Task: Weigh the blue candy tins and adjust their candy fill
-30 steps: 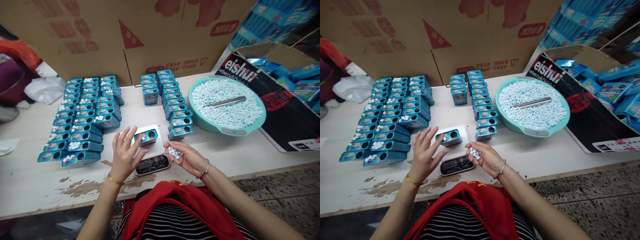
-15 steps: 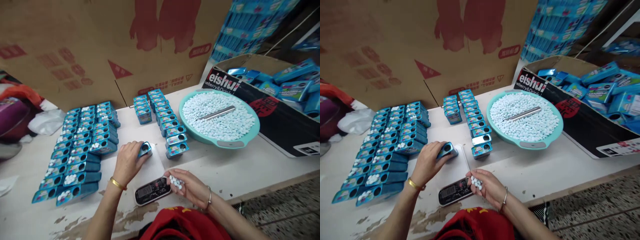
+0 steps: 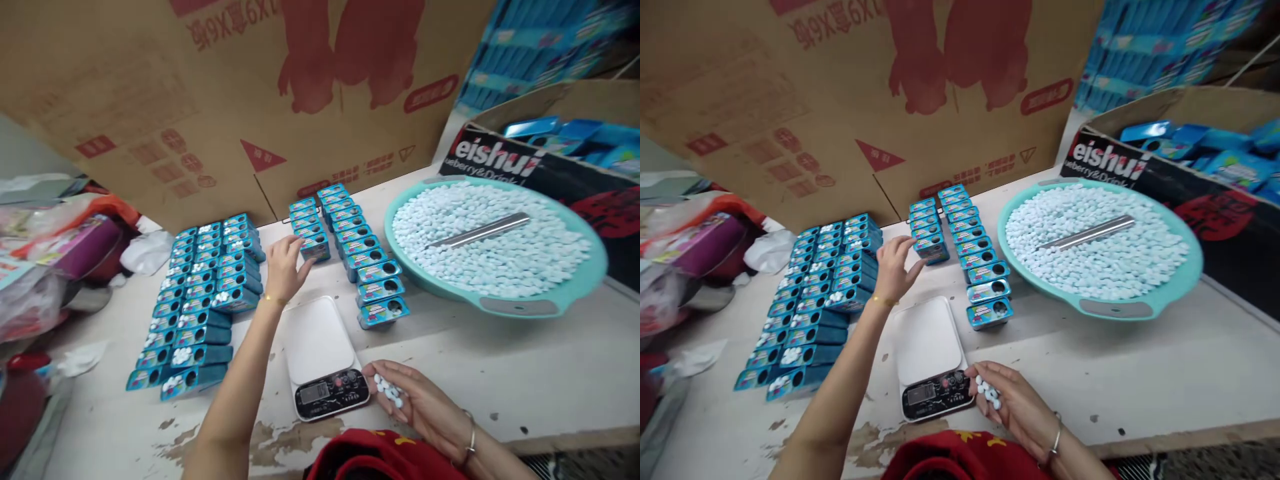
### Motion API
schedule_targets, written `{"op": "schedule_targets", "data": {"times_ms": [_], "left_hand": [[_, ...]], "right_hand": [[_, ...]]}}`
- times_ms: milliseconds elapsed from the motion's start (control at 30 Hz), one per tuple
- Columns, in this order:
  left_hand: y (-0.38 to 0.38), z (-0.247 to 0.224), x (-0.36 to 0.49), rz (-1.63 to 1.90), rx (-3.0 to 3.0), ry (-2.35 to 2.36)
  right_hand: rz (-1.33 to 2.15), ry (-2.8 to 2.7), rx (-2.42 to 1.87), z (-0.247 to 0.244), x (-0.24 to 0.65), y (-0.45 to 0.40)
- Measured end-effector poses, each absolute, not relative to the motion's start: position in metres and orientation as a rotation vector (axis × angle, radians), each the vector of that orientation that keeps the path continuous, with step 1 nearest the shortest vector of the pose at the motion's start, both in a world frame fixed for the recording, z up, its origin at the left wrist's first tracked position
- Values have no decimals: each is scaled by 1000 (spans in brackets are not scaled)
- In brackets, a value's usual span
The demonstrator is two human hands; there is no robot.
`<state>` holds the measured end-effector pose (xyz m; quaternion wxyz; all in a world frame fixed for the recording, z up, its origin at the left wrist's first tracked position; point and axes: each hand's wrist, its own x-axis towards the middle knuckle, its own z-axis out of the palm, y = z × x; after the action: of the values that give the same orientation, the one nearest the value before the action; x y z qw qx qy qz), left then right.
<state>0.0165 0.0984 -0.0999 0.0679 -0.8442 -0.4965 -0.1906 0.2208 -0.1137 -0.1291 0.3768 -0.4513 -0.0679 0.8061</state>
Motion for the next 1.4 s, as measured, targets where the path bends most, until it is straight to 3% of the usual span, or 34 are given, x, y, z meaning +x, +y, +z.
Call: {"op": "schedule_targets", "data": {"times_ms": [100, 200, 300, 500, 833, 1033, 1167, 1400], "left_hand": [[54, -88, -31, -640, -2290, -1663], [23, -85, -73, -367, -2086, -1845], [13, -90, -93, -117, -2090, -1870], [17, -92, -93, -88, -2072, -1844], [-30, -29, -7, 148, -2568, -1453], [-39, -39, 46, 355, -2723, -1355], [-35, -37, 34, 118, -2802, -1361], [-52, -25, -34, -875, -2539, -1826]], "right_hand": [[2107, -173, -1168, -130, 218, -116], [2148, -215, -1150, -128, 212, -116], [2182, -263, -1124, -122, 206, -117], [2126, -325, -1086, -112, 212, -126], [2038, -264, -1098, -117, 236, -146], [2024, -290, -1062, -116, 240, -149], [2006, -242, -1075, -119, 244, -149], [2025, -67, -1119, -126, 245, -146]]}}
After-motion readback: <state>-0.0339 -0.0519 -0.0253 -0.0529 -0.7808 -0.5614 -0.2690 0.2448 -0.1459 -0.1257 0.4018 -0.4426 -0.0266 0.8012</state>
